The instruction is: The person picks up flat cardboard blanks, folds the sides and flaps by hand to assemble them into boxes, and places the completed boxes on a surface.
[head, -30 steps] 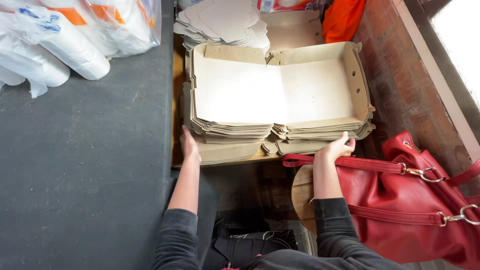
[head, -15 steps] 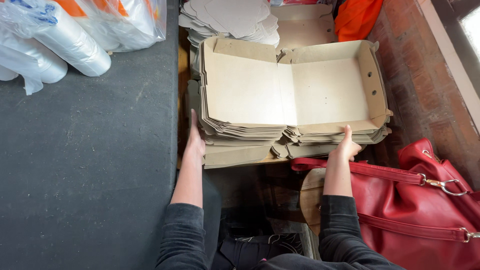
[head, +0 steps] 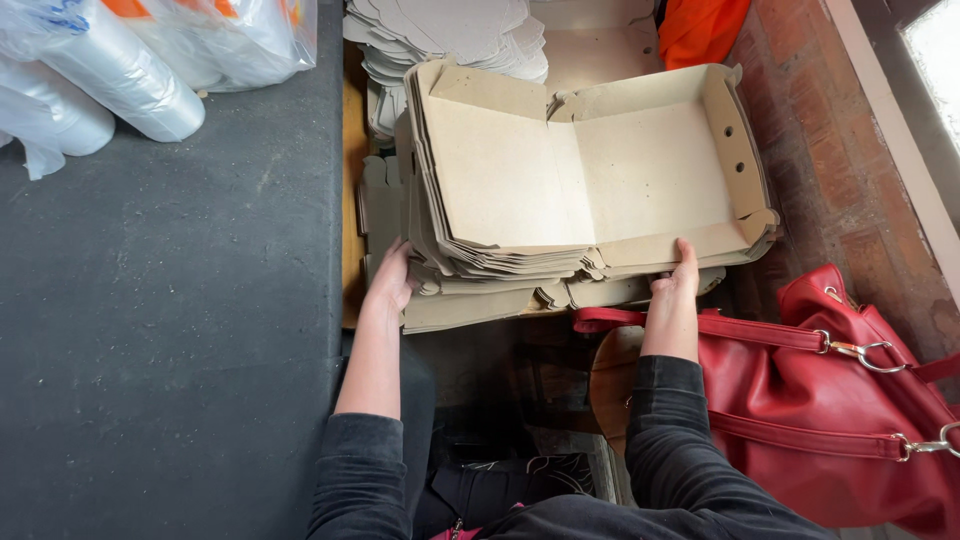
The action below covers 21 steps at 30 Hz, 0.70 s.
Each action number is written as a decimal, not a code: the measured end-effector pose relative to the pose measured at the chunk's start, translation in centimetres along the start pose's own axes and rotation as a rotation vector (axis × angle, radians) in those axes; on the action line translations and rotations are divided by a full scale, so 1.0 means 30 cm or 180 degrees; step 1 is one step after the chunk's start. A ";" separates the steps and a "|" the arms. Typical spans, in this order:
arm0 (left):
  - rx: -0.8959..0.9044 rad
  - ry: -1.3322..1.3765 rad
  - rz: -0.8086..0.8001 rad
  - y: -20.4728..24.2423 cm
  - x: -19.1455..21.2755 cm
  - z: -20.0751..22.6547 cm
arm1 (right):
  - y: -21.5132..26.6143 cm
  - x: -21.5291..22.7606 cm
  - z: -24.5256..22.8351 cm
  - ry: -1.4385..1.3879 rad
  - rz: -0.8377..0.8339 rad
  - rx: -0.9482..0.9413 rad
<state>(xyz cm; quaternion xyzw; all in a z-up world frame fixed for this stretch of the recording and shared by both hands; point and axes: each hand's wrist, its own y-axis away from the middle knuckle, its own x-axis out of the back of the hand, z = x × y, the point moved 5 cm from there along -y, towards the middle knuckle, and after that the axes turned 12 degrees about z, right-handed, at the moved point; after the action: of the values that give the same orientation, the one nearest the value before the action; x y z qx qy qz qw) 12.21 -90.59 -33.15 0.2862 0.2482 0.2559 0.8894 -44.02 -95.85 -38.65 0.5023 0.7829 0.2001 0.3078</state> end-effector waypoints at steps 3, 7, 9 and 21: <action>-0.0372 -0.0125 -0.0222 0.157 -0.076 0.088 | 0.029 -0.017 -0.026 -0.0127 -0.0125 0.0093; -0.0643 0.0065 -0.0688 0.223 -0.113 0.041 | 0.191 -0.099 -0.061 -0.0485 -0.0350 0.0220; -0.0674 -0.0036 -0.0933 0.325 -0.145 0.058 | 0.327 -0.144 -0.094 -0.0719 -0.0516 0.0321; -0.0927 0.0458 -0.0433 0.897 0.323 0.391 | 0.989 -0.235 -0.273 -0.1101 -0.1724 -0.0353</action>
<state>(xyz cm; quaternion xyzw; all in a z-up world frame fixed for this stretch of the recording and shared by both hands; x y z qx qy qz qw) 17.91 -70.30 -10.54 0.1179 0.2903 0.2482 0.9166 -27.77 -89.98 -12.20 0.2848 0.8121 0.0650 0.5051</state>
